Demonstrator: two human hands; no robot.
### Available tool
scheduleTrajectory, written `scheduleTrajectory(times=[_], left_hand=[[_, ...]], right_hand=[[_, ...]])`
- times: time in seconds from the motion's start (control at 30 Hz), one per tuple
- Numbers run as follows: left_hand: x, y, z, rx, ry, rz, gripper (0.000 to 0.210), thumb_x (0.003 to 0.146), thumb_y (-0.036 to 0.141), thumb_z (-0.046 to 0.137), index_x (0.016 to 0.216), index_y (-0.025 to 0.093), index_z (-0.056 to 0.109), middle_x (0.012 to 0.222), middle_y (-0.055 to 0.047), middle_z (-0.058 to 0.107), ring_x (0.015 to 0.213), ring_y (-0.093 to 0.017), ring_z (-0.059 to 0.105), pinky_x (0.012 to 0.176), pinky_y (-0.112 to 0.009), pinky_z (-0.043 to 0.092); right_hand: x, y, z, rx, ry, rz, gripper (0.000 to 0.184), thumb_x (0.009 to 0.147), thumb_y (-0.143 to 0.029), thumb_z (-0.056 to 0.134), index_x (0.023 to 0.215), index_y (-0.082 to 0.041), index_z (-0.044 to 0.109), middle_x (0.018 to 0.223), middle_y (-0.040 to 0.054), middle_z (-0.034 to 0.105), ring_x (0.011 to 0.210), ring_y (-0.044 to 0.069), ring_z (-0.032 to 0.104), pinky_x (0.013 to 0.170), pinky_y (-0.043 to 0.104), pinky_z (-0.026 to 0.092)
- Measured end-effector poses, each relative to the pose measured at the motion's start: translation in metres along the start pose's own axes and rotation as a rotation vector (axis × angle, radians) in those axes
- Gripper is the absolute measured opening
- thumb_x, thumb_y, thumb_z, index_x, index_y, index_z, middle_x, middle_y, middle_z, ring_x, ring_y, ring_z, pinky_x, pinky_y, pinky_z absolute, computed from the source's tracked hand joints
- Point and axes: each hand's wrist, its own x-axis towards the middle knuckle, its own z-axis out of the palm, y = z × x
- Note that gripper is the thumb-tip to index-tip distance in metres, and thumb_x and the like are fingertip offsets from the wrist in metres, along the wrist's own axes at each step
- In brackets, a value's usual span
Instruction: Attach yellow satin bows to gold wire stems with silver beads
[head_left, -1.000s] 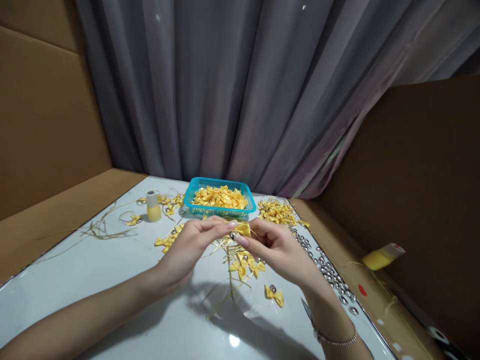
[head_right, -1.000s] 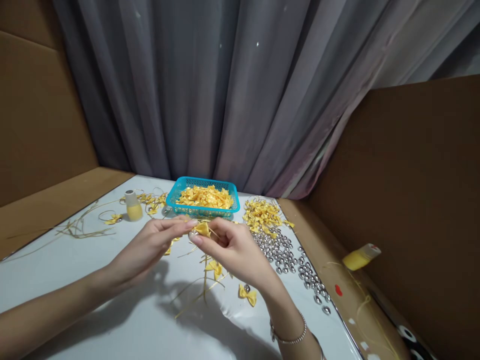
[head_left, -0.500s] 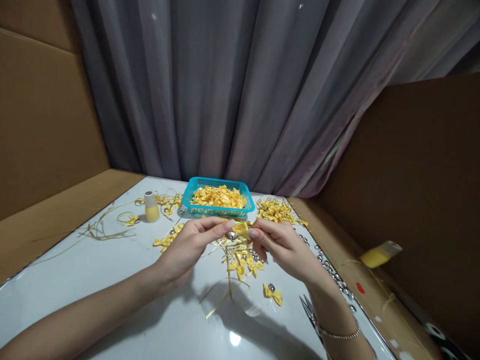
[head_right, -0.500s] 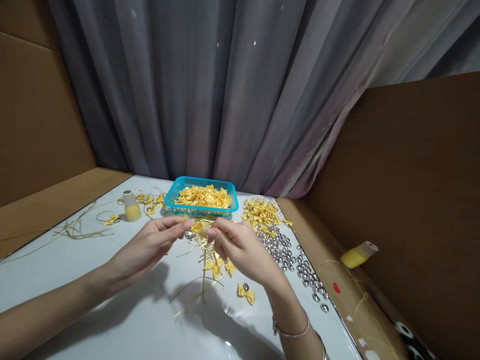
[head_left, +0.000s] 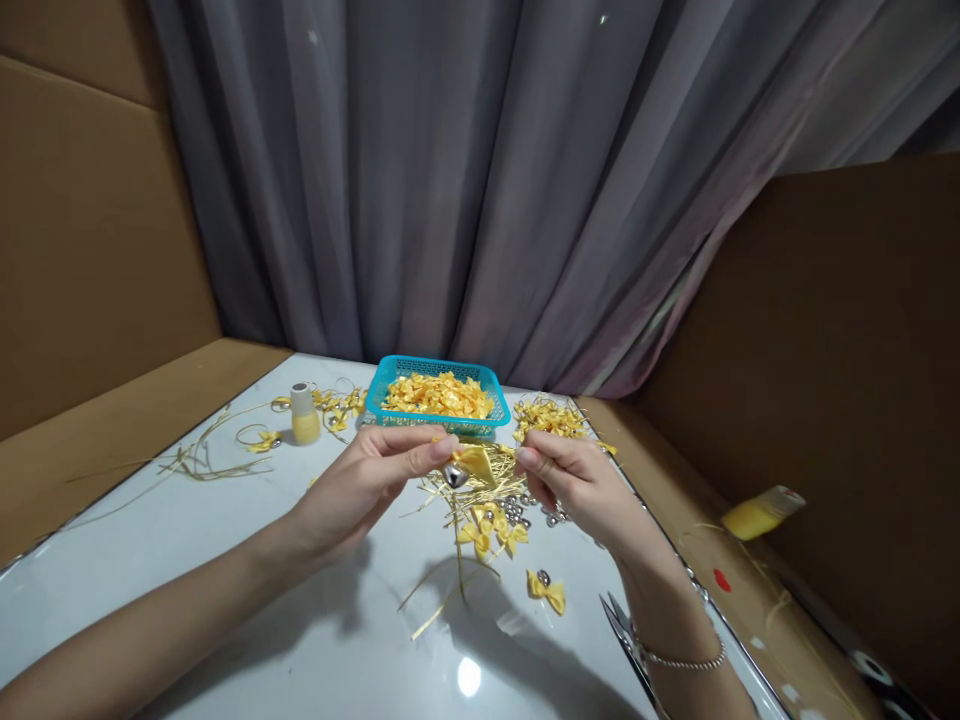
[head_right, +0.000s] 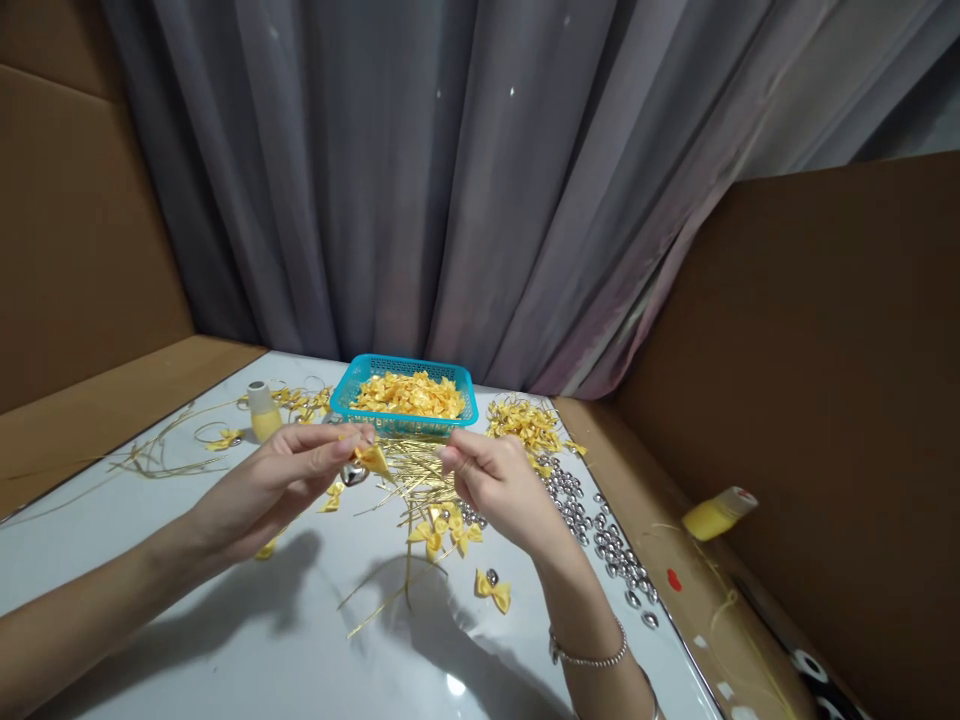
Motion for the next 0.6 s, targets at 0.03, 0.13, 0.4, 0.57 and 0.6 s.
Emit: scheduleTrajectory(times=[0.03, 0.13, 0.4, 0.57, 0.6], left_hand=[[0.0, -0.0014, -0.0009, 0.015, -0.015, 0.001, 0.012, 0.069, 0.038, 0.075, 0.071, 0.026, 0.075, 0.072, 0.0, 0.064, 0.077, -0.015, 0.05, 0.076, -0.027, 0.038], [0.0005, -0.0039, -0.0026, 0.058, -0.042, 0.009, 0.014, 0.071, 0.037, 0.073, 0.064, 0.025, 0.073, 0.074, 0.0, 0.062, 0.079, -0.015, 0.05, 0.076, -0.027, 0.038], [0.0011, -0.0043, -0.0003, 0.205, -0.099, 0.013, 0.017, 0.076, 0.035, 0.067, 0.064, 0.023, 0.072, 0.078, -0.003, 0.063, 0.085, -0.019, 0.052, 0.08, -0.032, 0.038], [-0.0015, -0.0039, 0.0023, 0.466, 0.026, 0.171, 0.019, 0.08, 0.036, 0.063, 0.067, 0.023, 0.07, 0.076, -0.001, 0.06, 0.086, -0.019, 0.051, 0.084, -0.034, 0.036], [-0.002, -0.0037, 0.0031, 0.497, 0.051, 0.189, 0.019, 0.08, 0.036, 0.062, 0.069, 0.024, 0.071, 0.078, -0.002, 0.061, 0.087, -0.02, 0.051, 0.085, -0.034, 0.036]], right_hand=[[0.0003, -0.0001, -0.0001, -0.009, 0.021, -0.002, 0.038, 0.088, -0.035, 0.04, 0.053, -0.021, 0.037, 0.04, -0.0044, 0.041, 0.038, 0.008, 0.036, 0.044, 0.024, 0.028], [0.0021, 0.0001, 0.0025, -0.015, 0.063, -0.004, 0.039, 0.088, -0.036, 0.041, 0.052, -0.021, 0.035, 0.041, -0.0048, 0.038, 0.04, 0.008, 0.034, 0.044, 0.024, 0.026], [0.0066, 0.008, 0.006, 0.024, 0.132, 0.052, 0.041, 0.087, -0.046, 0.046, 0.055, -0.02, 0.042, 0.04, -0.0059, 0.037, 0.038, 0.007, 0.032, 0.043, 0.023, 0.025], [0.0034, 0.0029, 0.0034, 0.341, -0.106, 0.111, 0.051, 0.083, -0.067, 0.04, 0.072, -0.018, 0.053, 0.04, -0.0072, 0.039, 0.036, 0.007, 0.03, 0.041, 0.023, 0.027], [0.0018, -0.0006, 0.0043, 0.395, -0.17, 0.114, 0.054, 0.078, -0.071, 0.043, 0.074, -0.018, 0.053, 0.041, -0.0072, 0.04, 0.036, 0.007, 0.031, 0.04, 0.023, 0.027]])
